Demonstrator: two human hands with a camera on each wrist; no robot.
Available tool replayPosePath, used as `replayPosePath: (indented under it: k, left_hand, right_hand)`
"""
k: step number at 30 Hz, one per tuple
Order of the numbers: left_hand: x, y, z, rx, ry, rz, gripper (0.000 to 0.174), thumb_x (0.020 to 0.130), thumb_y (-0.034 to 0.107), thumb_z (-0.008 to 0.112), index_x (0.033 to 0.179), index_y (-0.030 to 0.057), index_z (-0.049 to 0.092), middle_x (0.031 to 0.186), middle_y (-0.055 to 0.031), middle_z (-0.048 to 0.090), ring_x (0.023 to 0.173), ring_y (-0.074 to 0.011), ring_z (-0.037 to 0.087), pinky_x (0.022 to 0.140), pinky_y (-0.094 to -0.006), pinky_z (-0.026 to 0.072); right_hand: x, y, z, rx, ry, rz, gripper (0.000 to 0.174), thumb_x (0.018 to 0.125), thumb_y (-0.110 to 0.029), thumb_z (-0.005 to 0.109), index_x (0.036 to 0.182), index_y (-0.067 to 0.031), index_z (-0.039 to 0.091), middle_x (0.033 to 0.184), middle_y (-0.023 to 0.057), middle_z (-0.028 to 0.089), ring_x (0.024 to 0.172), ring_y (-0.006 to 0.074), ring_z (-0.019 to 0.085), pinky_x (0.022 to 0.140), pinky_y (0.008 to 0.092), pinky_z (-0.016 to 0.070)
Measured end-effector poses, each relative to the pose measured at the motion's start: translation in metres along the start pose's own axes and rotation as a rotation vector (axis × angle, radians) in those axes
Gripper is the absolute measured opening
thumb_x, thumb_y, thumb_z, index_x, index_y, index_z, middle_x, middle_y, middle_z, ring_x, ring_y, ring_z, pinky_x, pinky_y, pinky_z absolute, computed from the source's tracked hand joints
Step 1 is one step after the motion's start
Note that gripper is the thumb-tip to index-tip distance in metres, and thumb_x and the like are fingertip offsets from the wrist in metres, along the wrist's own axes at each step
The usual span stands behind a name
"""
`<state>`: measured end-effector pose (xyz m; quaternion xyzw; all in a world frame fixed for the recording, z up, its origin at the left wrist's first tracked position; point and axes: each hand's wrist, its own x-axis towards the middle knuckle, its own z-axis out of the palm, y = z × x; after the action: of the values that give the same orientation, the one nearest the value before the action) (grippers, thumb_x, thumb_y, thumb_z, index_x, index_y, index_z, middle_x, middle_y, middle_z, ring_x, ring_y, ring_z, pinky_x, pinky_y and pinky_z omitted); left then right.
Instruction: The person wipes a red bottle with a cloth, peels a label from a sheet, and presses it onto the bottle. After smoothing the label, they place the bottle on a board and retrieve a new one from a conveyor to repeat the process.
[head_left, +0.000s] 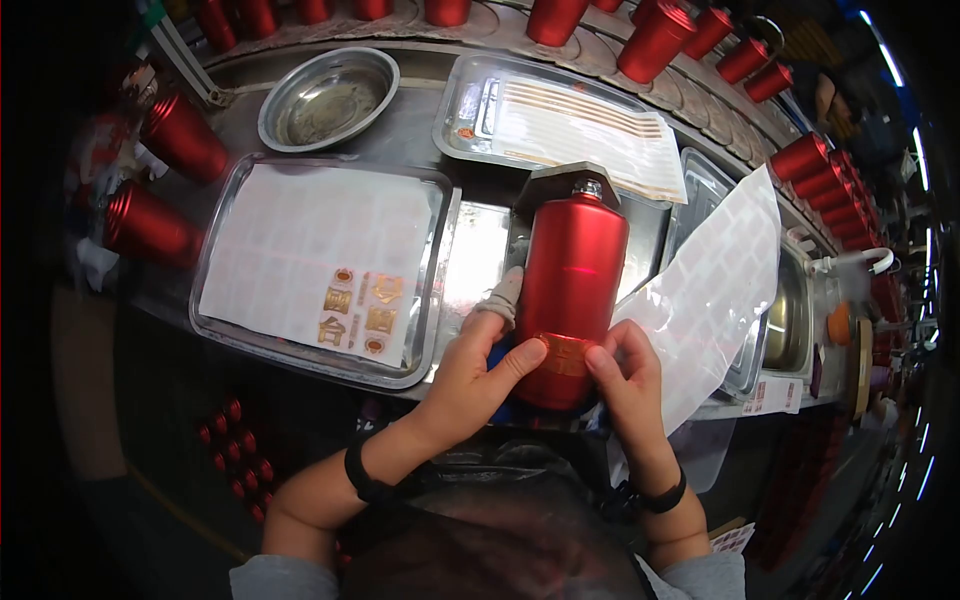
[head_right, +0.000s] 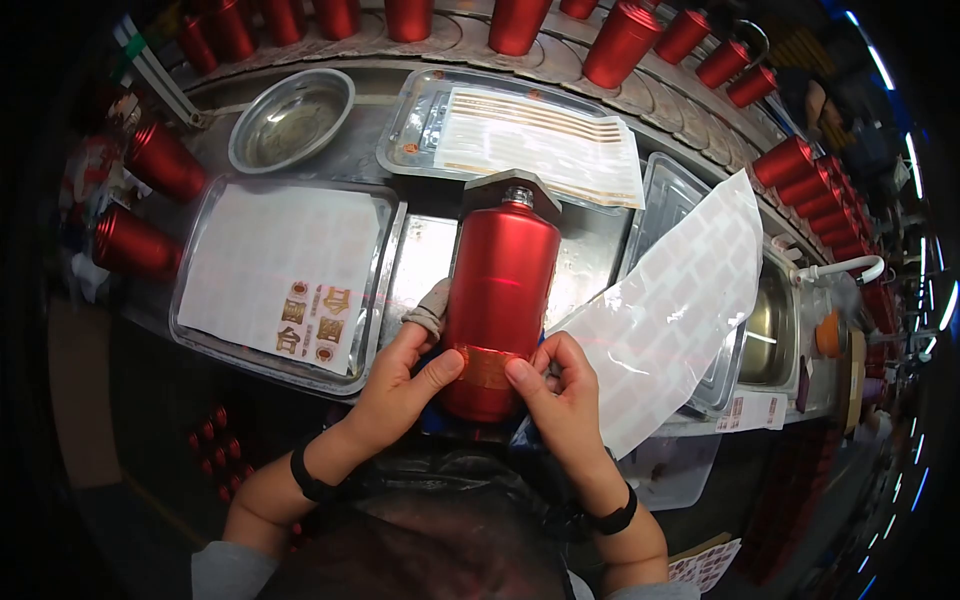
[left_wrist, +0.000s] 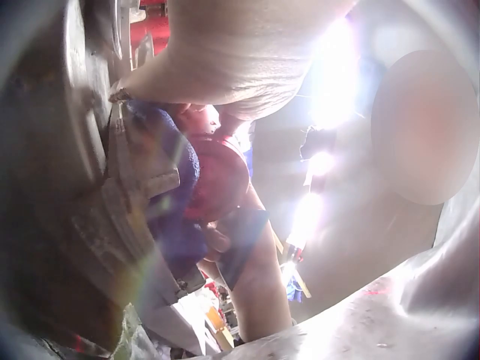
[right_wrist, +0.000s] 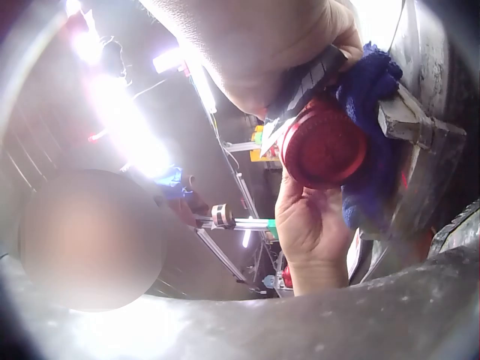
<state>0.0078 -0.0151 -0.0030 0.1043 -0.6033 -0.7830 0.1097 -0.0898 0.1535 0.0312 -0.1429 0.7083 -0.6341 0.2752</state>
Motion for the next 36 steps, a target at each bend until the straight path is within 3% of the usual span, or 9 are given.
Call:
replayPosePath:
  k: [7,8,11,14,17,23,28,32,36]
  left_hand:
    - [-0.001,-0.008,-0.006,0.046,-0.018,0.048,0.069,0.097,0.022,0.062,0.150,-0.0062,0.026,0.148,-0.0212,0.038,0.139,-0.0257,0.038,0.113,-0.0356,0.0303]
    - [-0.001,-0.005,-0.005,0.080,-0.025,0.062,0.070,0.097,0.022,0.062,0.150,-0.0063,0.026,0.148,-0.0214,0.038,0.139,-0.0258,0.038,0.114,-0.0357,0.0299]
    - [-0.002,-0.003,-0.006,0.078,-0.018,0.073,0.072,0.096,0.022,0.063,0.150,-0.0065,0.026,0.149,-0.0222,0.037,0.139,-0.0258,0.037,0.114,-0.0357,0.0293]
    - [-0.003,-0.003,-0.004,0.075,-0.019,0.060,0.072,0.096,0.023,0.063,0.150,-0.0067,0.026,0.149,-0.0223,0.037,0.139,-0.0256,0.038,0.113,-0.0354,0.0300]
    - [-0.003,-0.005,-0.002,0.054,-0.016,0.065,0.071,0.096,0.023,0.063,0.150,-0.0067,0.026,0.149,-0.0214,0.038,0.138,-0.0256,0.038,0.112,-0.0351,0.0310]
    - [-0.004,-0.011,-0.005,0.097,0.007,0.088,0.070,0.096,0.024,0.063,0.150,-0.0044,0.029,0.143,-0.0200,0.043,0.135,-0.0267,0.041,0.111,-0.0347,0.0318]
    - [-0.003,-0.010,-0.004,-0.009,0.014,0.044,0.065,0.097,0.023,0.060,0.149,-0.0033,0.032,0.144,-0.0199,0.042,0.137,-0.0269,0.039,0.113,-0.0353,0.0293]
    - [-0.002,-0.019,-0.012,0.007,0.010,0.064,0.058,0.098,0.021,0.056,0.147,-0.0031,0.036,0.148,-0.0194,0.041,0.138,-0.0280,0.038,0.116,-0.0376,0.0250]
    - [-0.010,0.009,-0.013,0.315,0.024,0.127,0.059,0.098,0.028,0.055,0.147,0.0015,0.038,0.153,-0.0220,0.035,0.142,-0.0370,0.032,0.118,-0.0500,0.0109]
  right_hand:
    - [0.001,0.004,-0.024,0.247,0.138,0.180,0.024,0.096,-0.026,0.063,0.081,-0.0088,0.054,0.071,-0.0035,0.054,0.059,0.0020,0.049,0.050,0.0176,0.0367]
    - [0.003,0.004,-0.031,0.259,0.228,0.131,0.023,0.098,-0.027,0.054,0.083,-0.0104,0.049,0.066,0.0007,0.051,0.041,0.0102,0.044,0.045,0.0230,0.0373]
    - [0.003,-0.017,-0.035,0.599,0.330,0.243,0.013,0.096,-0.021,0.055,0.094,-0.0085,0.054,0.077,0.0029,0.056,0.060,0.0124,0.058,0.057,0.0261,0.0485]
    - [-0.018,-0.042,-0.003,0.198,0.218,0.056,0.021,0.086,-0.005,0.064,0.105,-0.0058,0.056,0.089,0.0056,0.060,0.077,0.0126,0.062,0.075,0.0265,0.0520]
    - [-0.019,-0.045,0.027,-0.361,0.106,-0.418,0.022,0.082,0.000,0.069,0.101,-0.0017,0.059,0.091,0.0081,0.061,0.080,0.0162,0.063,0.072,0.0283,0.0504]
    - [-0.015,-0.047,0.016,-0.538,0.284,-0.395,0.021,0.079,0.001,0.070,0.099,-0.0009,0.061,0.085,0.0112,0.063,0.075,0.0206,0.065,0.068,0.0290,0.0498]
    - [-0.013,-0.056,0.024,-0.917,0.060,-0.873,0.040,0.062,0.005,0.070,0.100,-0.0086,0.069,0.089,0.0073,0.064,0.082,0.0288,0.058,0.071,0.0396,0.0464]
    - [-0.022,-0.052,0.022,-0.854,-0.263,-0.913,0.038,0.059,0.005,0.067,0.093,-0.0109,0.072,0.093,0.0060,0.066,0.082,0.0280,0.058,0.073,0.0390,0.0463]
    - [-0.024,-0.058,0.006,-0.664,-0.014,-0.662,0.043,0.056,0.004,0.068,0.097,-0.0084,0.072,0.092,0.0080,0.068,0.079,0.0283,0.061,0.075,0.0392,0.0478]
